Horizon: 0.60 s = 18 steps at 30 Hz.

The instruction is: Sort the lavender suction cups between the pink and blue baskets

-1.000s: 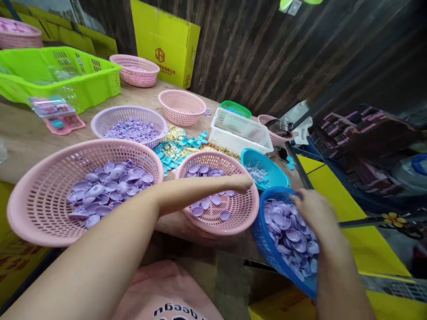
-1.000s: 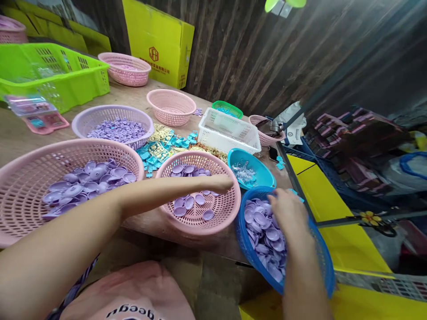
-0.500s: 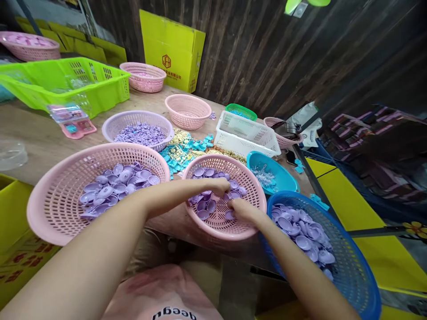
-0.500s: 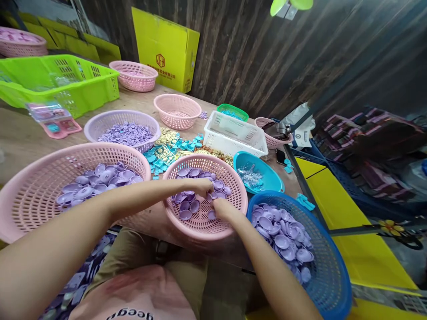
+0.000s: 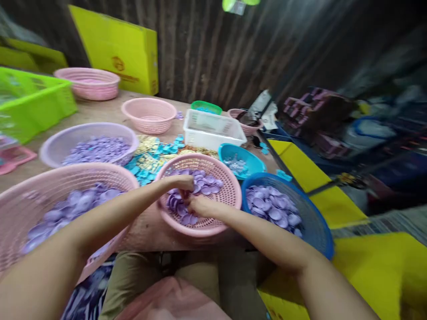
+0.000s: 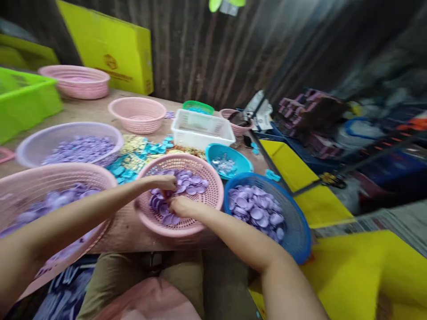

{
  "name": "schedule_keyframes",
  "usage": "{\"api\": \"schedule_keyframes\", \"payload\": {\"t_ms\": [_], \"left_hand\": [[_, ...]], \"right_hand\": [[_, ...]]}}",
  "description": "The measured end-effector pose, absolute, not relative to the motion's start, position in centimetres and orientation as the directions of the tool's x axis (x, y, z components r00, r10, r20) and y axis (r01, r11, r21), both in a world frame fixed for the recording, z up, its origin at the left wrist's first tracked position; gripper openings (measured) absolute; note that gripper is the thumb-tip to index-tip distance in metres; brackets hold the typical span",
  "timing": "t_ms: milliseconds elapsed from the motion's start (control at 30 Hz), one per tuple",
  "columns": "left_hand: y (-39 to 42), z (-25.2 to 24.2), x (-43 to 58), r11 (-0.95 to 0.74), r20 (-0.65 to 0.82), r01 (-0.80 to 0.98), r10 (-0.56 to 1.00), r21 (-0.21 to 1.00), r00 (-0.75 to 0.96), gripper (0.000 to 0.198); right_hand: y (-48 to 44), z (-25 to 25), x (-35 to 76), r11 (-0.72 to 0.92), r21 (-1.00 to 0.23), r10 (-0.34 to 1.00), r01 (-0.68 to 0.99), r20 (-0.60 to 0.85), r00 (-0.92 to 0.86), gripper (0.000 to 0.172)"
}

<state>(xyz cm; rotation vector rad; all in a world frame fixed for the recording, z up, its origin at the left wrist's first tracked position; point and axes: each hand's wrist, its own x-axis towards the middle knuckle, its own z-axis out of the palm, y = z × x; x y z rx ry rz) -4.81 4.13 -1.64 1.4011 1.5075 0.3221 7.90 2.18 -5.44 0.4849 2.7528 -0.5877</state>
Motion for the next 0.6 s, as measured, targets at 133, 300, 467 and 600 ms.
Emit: {"api": "schedule_keyframes", "payload": {"t_ms": [133,300,467,600], "left_hand": [[4.5,-2.7,-5.4,0.201,-0.586,0.753,0.758,0.627,0.286,0.012],[5.4,-4.3,-6.3,0.203,-0.606,0.732,0.719,0.651,0.339,0.007],[4.9,-3.0,-6.2,0.329,-0.587,0.534,0.682,0.779,0.436,0.017],[4.3,-1.2,-3.5,0.362,-0.537,0.405,0.67,0.839,0.513,0.016]], "right_hand": [[2.2,-5.1,7.5,0.842,-0.339,0.306,0.419,-0.339,-0.89,0.019],[3.0,-4.6,8.8,0.764,-0.456,0.394,0.457,-0.232,-0.889,0.016],[3.4,-3.2,13.8,0.238,-0.908,0.641,0.344,-0.119,-0.758,0.011],[2.8,-1.7,17.8,-0.067,-0.983,0.755,0.17,-0.161,-0.636,0.017]]}}
